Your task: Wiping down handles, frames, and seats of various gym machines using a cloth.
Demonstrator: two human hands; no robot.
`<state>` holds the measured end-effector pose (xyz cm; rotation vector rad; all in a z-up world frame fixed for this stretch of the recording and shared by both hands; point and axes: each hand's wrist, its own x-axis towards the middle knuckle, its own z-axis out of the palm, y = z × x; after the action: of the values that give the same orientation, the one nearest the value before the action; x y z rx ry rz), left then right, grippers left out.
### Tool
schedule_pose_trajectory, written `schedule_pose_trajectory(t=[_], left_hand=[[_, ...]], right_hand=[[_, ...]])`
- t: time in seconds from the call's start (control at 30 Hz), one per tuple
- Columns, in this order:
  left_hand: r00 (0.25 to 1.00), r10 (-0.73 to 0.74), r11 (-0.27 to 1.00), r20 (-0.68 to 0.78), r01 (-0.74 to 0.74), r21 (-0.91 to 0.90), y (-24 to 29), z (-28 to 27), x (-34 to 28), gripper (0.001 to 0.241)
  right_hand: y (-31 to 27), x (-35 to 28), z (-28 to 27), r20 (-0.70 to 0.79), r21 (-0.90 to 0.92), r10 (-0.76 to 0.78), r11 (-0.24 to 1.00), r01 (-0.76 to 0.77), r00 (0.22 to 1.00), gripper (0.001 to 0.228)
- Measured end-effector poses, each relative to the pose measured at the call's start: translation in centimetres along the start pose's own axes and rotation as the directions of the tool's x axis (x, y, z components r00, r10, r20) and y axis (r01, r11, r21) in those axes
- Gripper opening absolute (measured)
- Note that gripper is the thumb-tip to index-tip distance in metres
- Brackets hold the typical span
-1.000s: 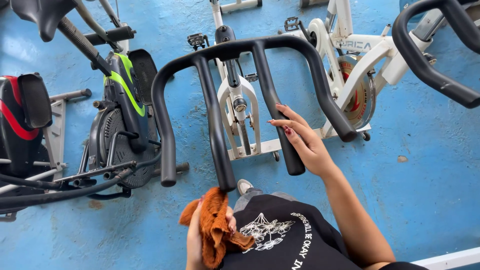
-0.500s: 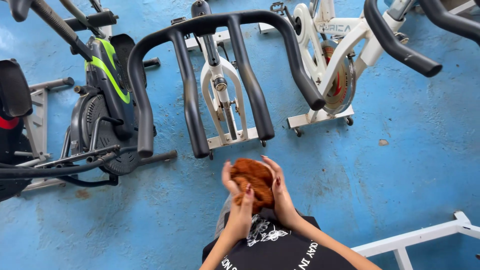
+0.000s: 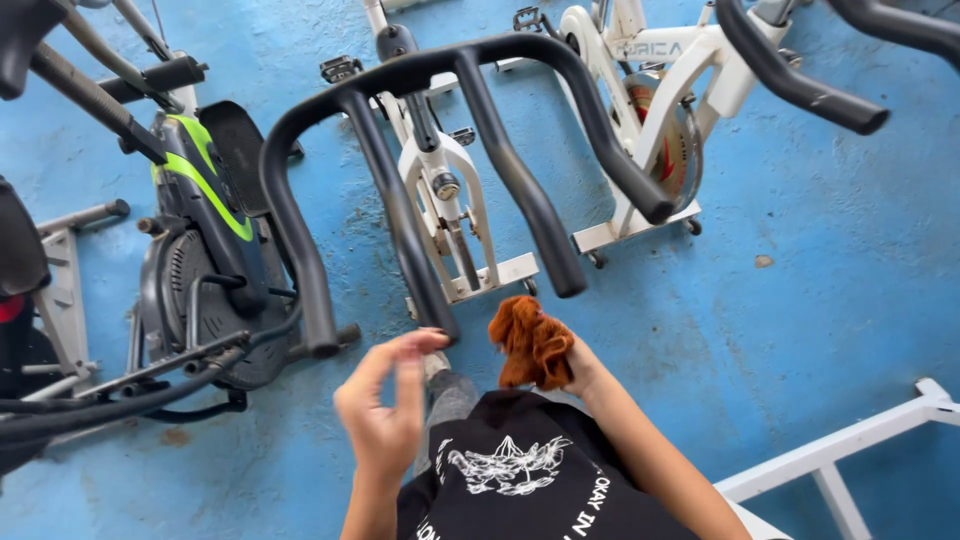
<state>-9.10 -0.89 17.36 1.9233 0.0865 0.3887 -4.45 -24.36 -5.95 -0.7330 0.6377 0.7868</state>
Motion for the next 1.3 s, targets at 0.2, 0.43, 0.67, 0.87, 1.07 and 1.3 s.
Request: schedule_pose_trajectory(t=[0.2,0.43,0.67,0.87,1.07,1.3], left_hand=[[0.967,0.085,0.987,-0.241,-0.05,0.15,-6.7,-5.8,5.2,0.021],[0.989,-0.133,0.946,-0.068,0.147,0.289,-12.9,-6.5,9.8,0.058],[0.9,-0.407,0.887,0.153,0.35,0.302,-13.6,-4.7,12.4,0.08],[0.88,-0.436,0.868,0.189,0.356,0.347,-13.3,-4.8,13.2,0.076],[0.851,-0.49,0.833,0.191,0.392,0.391,-13.4,-4.4,13.4,0.075],[0.876,-0.445,0.822,0.187,0.316,0.473,-13.7,-4.1,13.1,0.075]], right_hand=[[-3.2,15.5,3.9,-0.147,-0.216,-0.758,0.651,0.728,0.635,0.037],[-8.4,23.0,17.0,0.288,-0.83,-0.915,-0.09,0.55,0.283,0.036],[-7.7,29.6,13.6,0.333,-0.915,-0.909,-0.247,0.318,0.25,0.05],[-9.3,30.7,9.8,-0.206,-0.771,-0.852,0.444,0.456,0.482,0.047],[-8.3,28.1,5.1,-0.577,-0.475,-0.663,0.748,0.464,0.477,0.044],[-9.0,24.1,18.2,-0.144,-0.769,-0.763,0.487,0.414,0.631,0.073]])
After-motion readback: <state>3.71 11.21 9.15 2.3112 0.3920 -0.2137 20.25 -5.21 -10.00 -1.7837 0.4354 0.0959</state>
